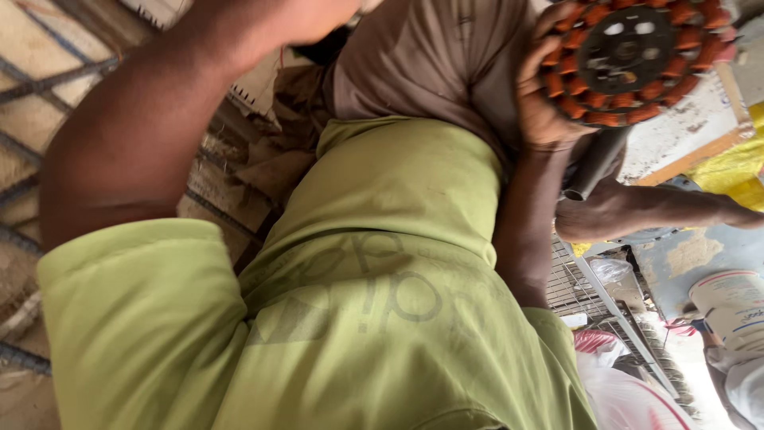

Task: The person sits on the floor and uses a hammer to tap a cylindrical electrical component, likely a stator, to adjust or secure its internal parts. They repeatedly inspect the component, rotate it, and strike it with the hammer while holding it in their hands.

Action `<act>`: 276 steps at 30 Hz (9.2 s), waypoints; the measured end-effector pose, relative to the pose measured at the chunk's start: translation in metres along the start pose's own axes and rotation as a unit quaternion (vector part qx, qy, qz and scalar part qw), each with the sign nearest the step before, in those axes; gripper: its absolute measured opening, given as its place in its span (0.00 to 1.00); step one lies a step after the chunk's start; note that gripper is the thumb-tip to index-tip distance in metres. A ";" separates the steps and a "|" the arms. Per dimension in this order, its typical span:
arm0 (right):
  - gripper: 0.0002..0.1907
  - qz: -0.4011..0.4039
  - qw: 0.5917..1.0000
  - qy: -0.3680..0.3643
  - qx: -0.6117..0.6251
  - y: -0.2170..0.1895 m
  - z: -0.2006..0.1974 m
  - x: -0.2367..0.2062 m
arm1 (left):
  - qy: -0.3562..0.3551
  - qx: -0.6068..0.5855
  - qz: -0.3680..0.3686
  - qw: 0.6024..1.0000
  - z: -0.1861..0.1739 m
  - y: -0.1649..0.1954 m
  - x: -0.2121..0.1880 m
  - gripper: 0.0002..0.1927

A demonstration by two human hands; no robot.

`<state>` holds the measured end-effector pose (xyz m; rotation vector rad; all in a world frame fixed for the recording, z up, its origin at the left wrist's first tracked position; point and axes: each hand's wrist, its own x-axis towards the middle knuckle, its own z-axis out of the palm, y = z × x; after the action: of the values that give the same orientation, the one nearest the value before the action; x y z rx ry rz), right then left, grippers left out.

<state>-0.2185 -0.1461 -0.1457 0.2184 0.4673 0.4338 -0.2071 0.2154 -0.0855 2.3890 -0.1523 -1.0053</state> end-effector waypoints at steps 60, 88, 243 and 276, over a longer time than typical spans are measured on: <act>0.32 0.011 0.995 0.005 -0.101 -0.022 -0.037 -0.030 | 0.234 -0.218 0.408 0.855 0.115 0.204 0.088 0.24; 0.30 -0.029 0.991 -0.044 -0.120 -0.014 -0.021 -0.025 | 0.254 -0.080 0.378 0.887 0.139 0.207 0.102 0.21; 0.14 -0.163 0.649 0.266 -0.694 -0.045 0.040 -0.014 | 0.012 -0.881 0.085 0.464 0.111 0.210 0.169 0.20; 0.12 -0.121 0.762 0.249 -0.586 -0.066 0.032 -0.027 | 0.050 -0.883 0.071 0.462 0.116 0.206 0.180 0.21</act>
<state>-0.2018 -0.2200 -0.1270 -1.2062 0.6507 0.4563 -0.1378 -0.0635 -0.1589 0.3802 0.5179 -0.3230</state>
